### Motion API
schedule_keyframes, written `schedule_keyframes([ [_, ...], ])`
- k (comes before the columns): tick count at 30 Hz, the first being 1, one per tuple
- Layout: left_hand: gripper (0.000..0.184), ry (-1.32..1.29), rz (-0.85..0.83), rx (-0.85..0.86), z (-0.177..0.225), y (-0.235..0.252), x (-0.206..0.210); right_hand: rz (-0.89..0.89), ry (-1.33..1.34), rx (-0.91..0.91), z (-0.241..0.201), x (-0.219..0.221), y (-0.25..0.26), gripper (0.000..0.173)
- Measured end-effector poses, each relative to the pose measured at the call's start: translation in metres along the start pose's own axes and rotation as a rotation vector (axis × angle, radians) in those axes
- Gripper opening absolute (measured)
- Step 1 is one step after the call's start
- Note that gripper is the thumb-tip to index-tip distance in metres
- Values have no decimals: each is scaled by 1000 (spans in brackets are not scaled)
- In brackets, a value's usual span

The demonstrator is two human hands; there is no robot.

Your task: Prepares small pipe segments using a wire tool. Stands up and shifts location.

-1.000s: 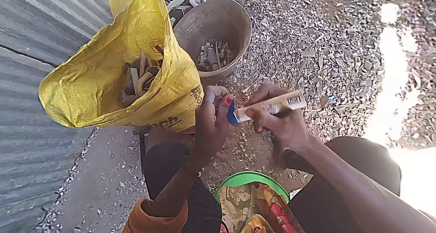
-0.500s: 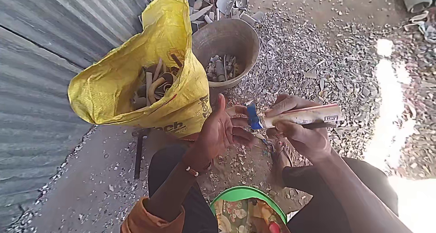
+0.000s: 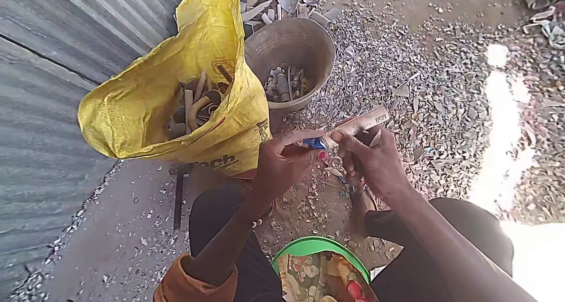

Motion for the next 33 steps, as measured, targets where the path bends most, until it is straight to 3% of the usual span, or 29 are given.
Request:
schedule_keyframes([
  [2, 36, 31, 81, -43, -4, 1, -9, 13, -58, 109, 8, 0, -1, 20],
  [5, 43, 35, 141, -66, -3, 4, -20, -65, -116, 222, 18, 3, -5, 25],
  [8, 43, -43, 140, -60, -3, 6, -27, -161, -235, 189, 12, 7, -11, 26],
  [11, 36, -266, 103, -163, -19, 7, -29, -193, -280, 6, -4, 9, -13, 23],
  [15, 28, -542, 76, -441, -37, 4, -19, -221, -422, -233, -17, 11, -8, 8],
  [21, 39, -493, -59, -662, -43, -4, 5, -326, -489, -540, -30, 26, -13, 19],
  [26, 36, -489, -168, -725, -46, -8, 18, -256, -885, -807, -50, 29, -21, 30],
  [30, 33, -441, -289, -734, -43, -11, 23, -454, -943, -689, -34, 32, -19, 53],
  [33, 45, -407, -346, -776, -45, -16, 23, -620, -874, -585, -16, 38, -20, 43],
])
Point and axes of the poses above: each hand's wrist, its own y-axis towards the middle knuckle, its own x-axis out of the palm, z = x × y, the point moved 9 cm from there along y, towards the middle knuckle, and after that the axes turned 6 degrees about -x, right-handed, at the moved point
